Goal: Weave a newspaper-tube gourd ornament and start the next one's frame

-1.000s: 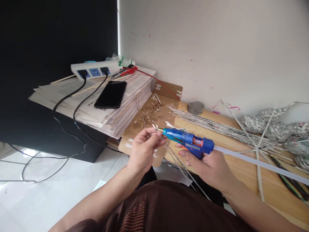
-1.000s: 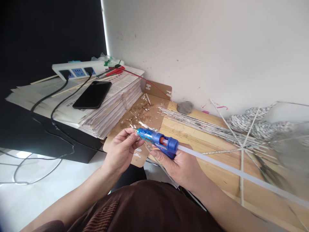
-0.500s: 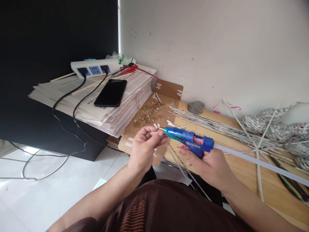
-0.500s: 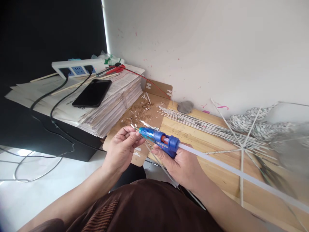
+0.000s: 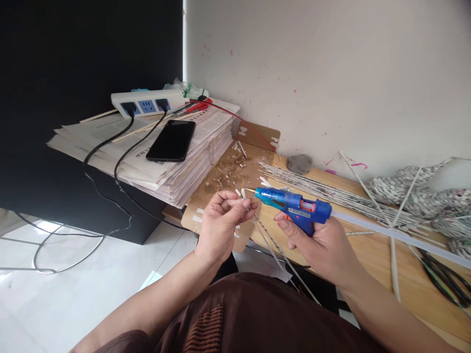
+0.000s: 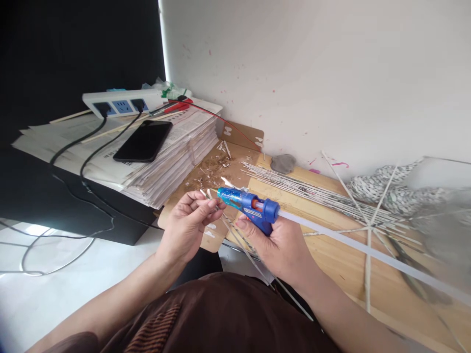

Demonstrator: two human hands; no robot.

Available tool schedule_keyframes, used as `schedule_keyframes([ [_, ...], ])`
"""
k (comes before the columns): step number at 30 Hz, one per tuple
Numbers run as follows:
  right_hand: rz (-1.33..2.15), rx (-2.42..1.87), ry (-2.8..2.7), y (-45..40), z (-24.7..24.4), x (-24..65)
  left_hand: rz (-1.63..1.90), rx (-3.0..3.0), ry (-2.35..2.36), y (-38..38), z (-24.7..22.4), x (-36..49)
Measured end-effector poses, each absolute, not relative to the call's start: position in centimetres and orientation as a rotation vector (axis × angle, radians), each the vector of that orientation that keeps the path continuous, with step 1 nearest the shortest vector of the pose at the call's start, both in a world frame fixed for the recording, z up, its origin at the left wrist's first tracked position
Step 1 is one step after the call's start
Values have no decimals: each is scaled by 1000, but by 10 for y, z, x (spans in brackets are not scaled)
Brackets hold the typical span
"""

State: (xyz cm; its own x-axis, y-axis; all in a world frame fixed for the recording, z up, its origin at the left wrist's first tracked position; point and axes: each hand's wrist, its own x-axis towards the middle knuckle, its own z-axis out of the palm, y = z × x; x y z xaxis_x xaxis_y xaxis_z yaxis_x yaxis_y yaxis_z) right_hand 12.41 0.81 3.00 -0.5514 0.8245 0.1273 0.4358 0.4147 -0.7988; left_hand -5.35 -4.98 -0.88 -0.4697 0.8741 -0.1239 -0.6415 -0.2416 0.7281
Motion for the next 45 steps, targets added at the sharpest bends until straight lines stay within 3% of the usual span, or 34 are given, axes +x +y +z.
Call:
schedule_keyframes([
  [18,1028,-1053,-2139,13,26,122,1874,344,883,-51,-12,-55],
  [28,1580,-983,-1855,43,16,96,1899,329,896,-57,-14,-64],
  [45,796,-929,-2258,6,36,105,1957,306,901,-54,-16,-69],
])
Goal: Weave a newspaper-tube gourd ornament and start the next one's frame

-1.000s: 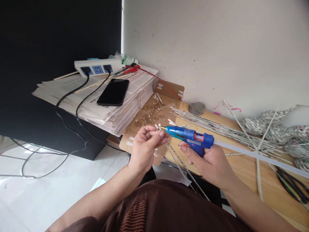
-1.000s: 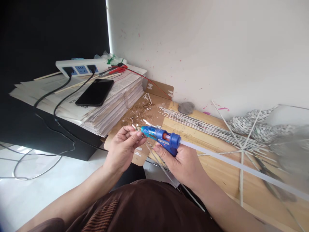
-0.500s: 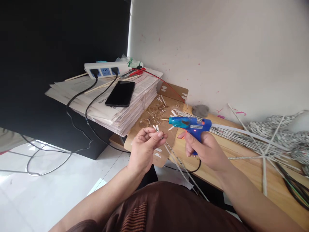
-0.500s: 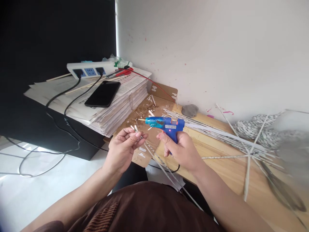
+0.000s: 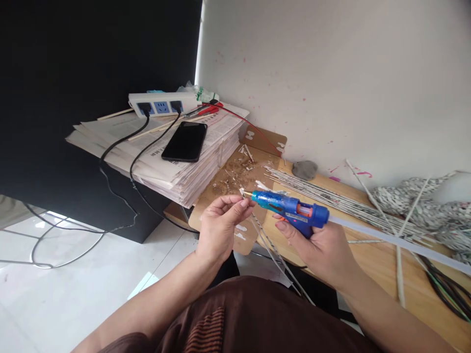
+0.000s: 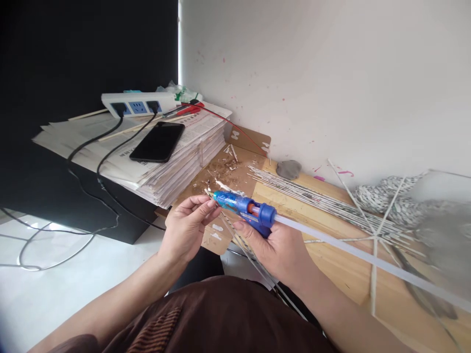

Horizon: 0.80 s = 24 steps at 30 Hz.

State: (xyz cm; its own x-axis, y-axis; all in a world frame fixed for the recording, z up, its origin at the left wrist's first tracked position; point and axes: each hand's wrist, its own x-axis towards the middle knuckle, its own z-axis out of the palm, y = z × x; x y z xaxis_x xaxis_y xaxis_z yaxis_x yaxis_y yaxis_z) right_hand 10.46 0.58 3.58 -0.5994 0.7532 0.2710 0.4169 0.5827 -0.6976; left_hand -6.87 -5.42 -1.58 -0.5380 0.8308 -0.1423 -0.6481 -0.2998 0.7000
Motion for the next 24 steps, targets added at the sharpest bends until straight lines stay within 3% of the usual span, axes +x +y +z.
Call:
schedule_keyframes([
  [24,866,-948,-2337,16,35,116,1943,398,1030,-52,-21,-63],
])
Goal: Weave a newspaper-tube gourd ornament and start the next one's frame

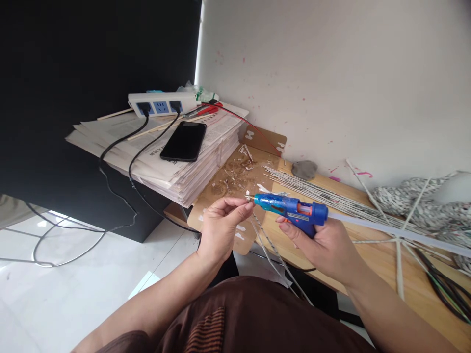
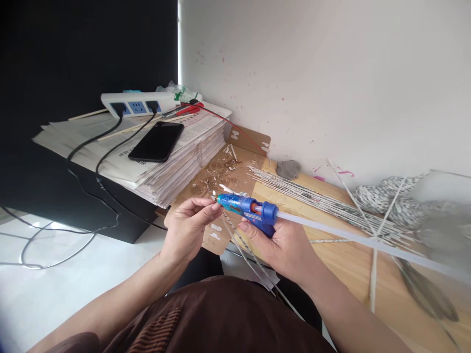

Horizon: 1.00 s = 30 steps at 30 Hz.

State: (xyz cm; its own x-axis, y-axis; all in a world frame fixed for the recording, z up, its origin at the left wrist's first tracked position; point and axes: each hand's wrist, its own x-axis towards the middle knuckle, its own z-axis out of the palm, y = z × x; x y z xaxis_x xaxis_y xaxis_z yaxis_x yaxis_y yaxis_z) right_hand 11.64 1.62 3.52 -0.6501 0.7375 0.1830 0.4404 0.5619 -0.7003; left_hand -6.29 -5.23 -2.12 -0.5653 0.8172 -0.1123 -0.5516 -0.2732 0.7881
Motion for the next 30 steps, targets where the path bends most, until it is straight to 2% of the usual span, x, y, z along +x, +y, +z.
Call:
schedule_keyframes([
  [5,817,-909,-2324,15,36,115,1927,455,1067,-52,-21,-63],
  [16,467,-977,-2485,11,45,121,1928,496,1145,-50,-22,-64],
  [30,398,-988,-2528,15,53,127,1921,533,1141,-50,-28,-64],
])
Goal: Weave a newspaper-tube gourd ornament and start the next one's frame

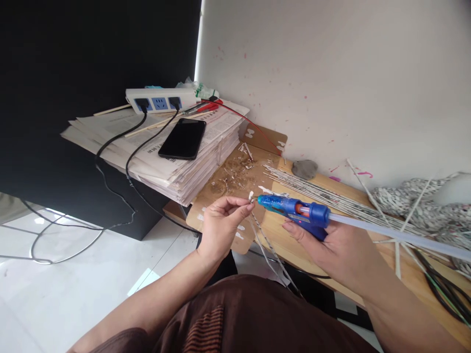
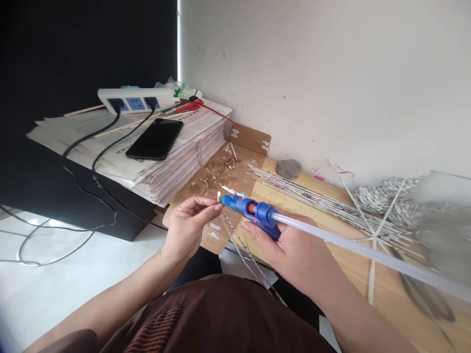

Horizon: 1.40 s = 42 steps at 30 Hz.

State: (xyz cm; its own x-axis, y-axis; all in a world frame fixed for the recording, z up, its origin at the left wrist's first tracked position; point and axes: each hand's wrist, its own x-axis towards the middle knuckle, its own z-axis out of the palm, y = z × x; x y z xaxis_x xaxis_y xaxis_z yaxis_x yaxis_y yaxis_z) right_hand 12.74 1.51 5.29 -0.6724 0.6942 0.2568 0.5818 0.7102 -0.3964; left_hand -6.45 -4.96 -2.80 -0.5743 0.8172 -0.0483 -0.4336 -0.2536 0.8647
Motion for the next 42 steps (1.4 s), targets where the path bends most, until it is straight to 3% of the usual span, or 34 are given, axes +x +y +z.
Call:
schedule_keyframes([
  [5,371,-992,-2455,15,56,129,1902,527,1137,-49,-25,-65],
  [15,643,-1018,-2388,23,58,118,1874,505,1120,-51,-24,-68],
  [23,1582,-1165,-1773,77,-4,67,1876,355,986,-66,-22,-80],
  [28,1461,-1451,-1926,110,-30,23,1850,343,984,-73,-23,-84],
  [35,1140,-1648,-2226,133,-26,3,1847,330,994,-74,-22,-84],
  [42,883,-1345,-2431,90,3,25,1875,355,962,-67,-16,-82],
])
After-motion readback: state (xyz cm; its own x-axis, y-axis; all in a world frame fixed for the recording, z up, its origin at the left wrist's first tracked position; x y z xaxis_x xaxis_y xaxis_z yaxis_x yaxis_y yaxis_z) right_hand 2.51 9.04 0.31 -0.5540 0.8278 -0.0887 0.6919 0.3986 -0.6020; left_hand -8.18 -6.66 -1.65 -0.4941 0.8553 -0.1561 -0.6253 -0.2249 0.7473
